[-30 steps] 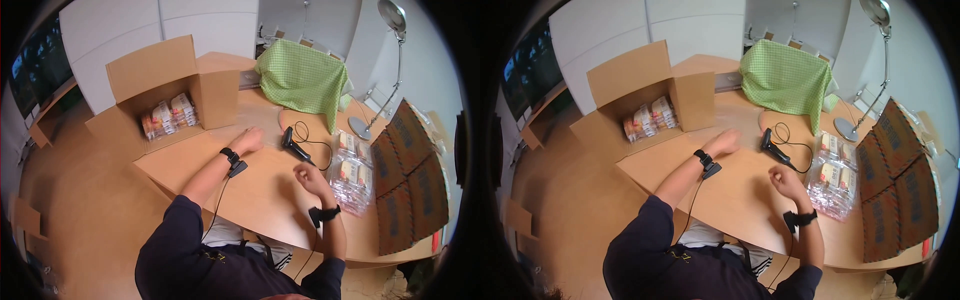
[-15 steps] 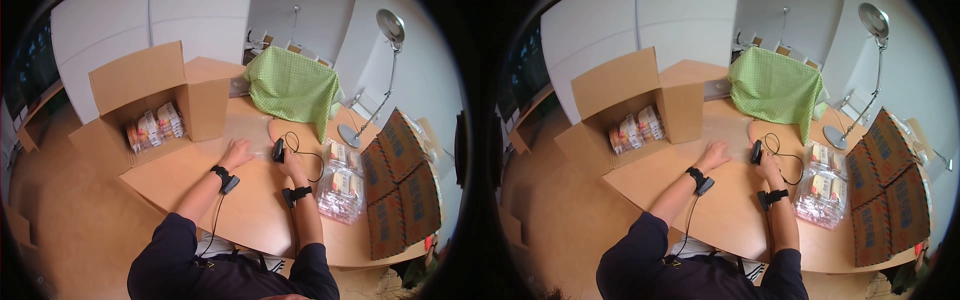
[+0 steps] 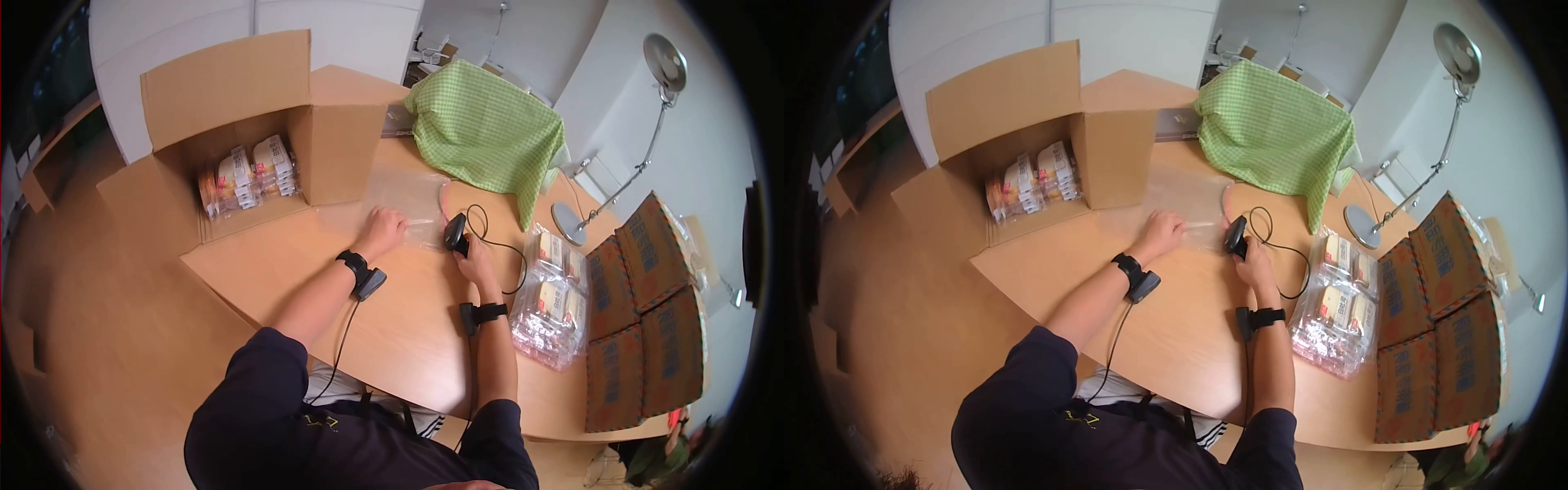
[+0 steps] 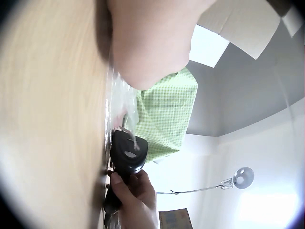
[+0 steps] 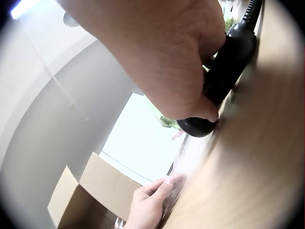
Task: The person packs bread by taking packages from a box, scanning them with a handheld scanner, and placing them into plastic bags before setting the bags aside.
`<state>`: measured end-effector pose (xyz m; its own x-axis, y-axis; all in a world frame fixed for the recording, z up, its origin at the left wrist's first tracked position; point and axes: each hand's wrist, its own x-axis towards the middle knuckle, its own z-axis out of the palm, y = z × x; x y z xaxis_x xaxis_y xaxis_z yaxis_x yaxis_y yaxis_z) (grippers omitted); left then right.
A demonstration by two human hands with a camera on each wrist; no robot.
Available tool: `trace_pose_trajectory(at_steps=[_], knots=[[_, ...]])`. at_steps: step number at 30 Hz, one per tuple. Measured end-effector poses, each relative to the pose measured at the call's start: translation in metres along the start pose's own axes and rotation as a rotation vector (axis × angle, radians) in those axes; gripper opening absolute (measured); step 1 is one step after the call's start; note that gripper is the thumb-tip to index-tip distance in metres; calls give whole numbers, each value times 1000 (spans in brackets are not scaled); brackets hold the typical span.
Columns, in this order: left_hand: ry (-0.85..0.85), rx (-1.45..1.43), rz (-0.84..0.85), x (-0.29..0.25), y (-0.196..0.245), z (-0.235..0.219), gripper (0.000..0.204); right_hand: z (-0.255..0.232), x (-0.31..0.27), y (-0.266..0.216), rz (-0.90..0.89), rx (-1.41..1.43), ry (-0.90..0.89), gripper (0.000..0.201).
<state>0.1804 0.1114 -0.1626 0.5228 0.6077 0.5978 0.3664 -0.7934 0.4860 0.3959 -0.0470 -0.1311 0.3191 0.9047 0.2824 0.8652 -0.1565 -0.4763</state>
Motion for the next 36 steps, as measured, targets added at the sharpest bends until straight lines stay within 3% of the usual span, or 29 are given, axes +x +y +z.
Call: trace_pose_trajectory(at_steps=[6, 9, 16, 18, 20, 22, 24, 28, 30, 31, 33, 35, 36], knots=[[176, -152, -173, 2, -6, 9, 19, 1, -2, 0, -35, -81, -27, 50], [208, -262, -187, 4, -2, 3, 19, 1, -5, -6, -33, -273, -75, 53], [237, -380, -193, 5, 2, 1, 20, -2, -9, -16, 9, -202, -90, 59], [343, -388, -164, 6, 4, 2, 20, 4, -8, -6, -8, -219, -80, 57], [338, -400, -175, 7, 5, 1, 19, 6, -5, 1, -32, -237, -69, 56], [336, -407, -186, 7, 7, -1, 18, 6, -2, 3, 31, -222, -134, 66], [289, -377, 15, 6, 9, -2, 16, 7, 2, 17, -22, -130, -33, 72], [190, -452, 107, 5, 8, -1, 15, -10, 8, 1, -192, 128, 239, 89], [85, -525, 99, 7, 7, 6, 13, -30, 0, -33, -127, 157, 205, 87], [81, -526, 102, 6, 7, 7, 13, -31, 0, -37, -138, 208, 207, 80], [-164, -691, 79, 1, 10, 4, 14, -30, 2, -37, -148, 259, 211, 73], [-213, -740, 61, 0, 10, 5, 15, -27, 5, -35, -135, 316, 122, 45], [-259, -787, 46, 0, 9, 5, 16, -26, 5, -35, -132, 319, 120, 45]])
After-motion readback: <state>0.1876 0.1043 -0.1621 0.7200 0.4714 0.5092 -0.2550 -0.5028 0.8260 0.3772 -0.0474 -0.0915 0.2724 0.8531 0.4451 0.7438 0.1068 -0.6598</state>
